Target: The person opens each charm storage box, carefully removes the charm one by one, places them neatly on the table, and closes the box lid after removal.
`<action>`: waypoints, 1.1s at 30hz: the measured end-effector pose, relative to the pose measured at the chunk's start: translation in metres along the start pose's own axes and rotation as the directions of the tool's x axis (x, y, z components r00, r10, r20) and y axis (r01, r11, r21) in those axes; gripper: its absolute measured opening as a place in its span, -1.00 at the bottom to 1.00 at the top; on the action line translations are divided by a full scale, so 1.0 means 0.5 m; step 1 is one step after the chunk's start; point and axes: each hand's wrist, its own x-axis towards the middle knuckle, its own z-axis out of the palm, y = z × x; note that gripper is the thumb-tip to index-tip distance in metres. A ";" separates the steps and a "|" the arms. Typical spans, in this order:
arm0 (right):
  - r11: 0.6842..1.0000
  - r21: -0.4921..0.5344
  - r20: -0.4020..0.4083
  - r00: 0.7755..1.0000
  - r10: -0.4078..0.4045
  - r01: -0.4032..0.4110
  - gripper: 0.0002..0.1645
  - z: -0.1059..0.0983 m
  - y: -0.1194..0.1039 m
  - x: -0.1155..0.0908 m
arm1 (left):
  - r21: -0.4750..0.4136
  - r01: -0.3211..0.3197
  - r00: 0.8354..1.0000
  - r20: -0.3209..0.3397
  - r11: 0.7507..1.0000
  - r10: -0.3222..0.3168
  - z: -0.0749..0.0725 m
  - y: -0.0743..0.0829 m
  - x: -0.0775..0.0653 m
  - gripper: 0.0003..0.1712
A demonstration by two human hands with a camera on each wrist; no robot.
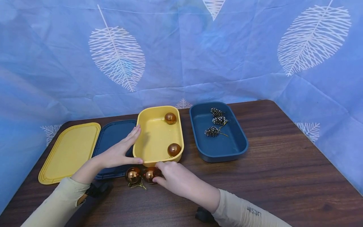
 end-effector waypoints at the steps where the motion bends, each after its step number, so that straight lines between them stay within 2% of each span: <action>1: 1.000 0.000 0.001 1.000 0.001 -0.001 -0.68 0.000 0.000 0.000 | 0.000 0.000 1.000 0.001 1.000 0.000 0.000 0.000 0.000 0.29; 11: 1.000 0.013 -0.002 1.000 -0.005 0.005 -0.71 -0.005 -0.003 -0.003 | 0.009 -0.004 1.000 -0.005 1.000 0.004 0.002 -0.003 0.000 0.29; 18: 0.998 0.069 -0.019 1.000 0.014 -0.013 -0.72 -0.030 -0.014 -0.011 | 0.010 -0.007 1.000 -0.007 1.000 0.007 0.002 -0.003 0.000 0.28; 24: 0.995 0.104 -0.098 0.995 0.003 0.007 -0.76 -0.065 -0.005 -0.002 | 0.014 -0.011 1.000 -0.013 1.000 0.011 0.001 0.000 0.000 0.29; 28: 0.997 0.077 -0.153 0.988 0.030 -0.018 -0.77 -0.092 0.010 0.012 | -0.002 -0.015 1.000 -0.007 1.000 0.015 0.001 -0.001 0.000 0.30; 33: 0.996 0.074 -0.174 0.983 0.056 -0.044 -0.77 -0.115 0.033 0.030 | -0.012 -0.006 1.000 0.003 1.000 0.006 0.001 -0.002 0.002 0.30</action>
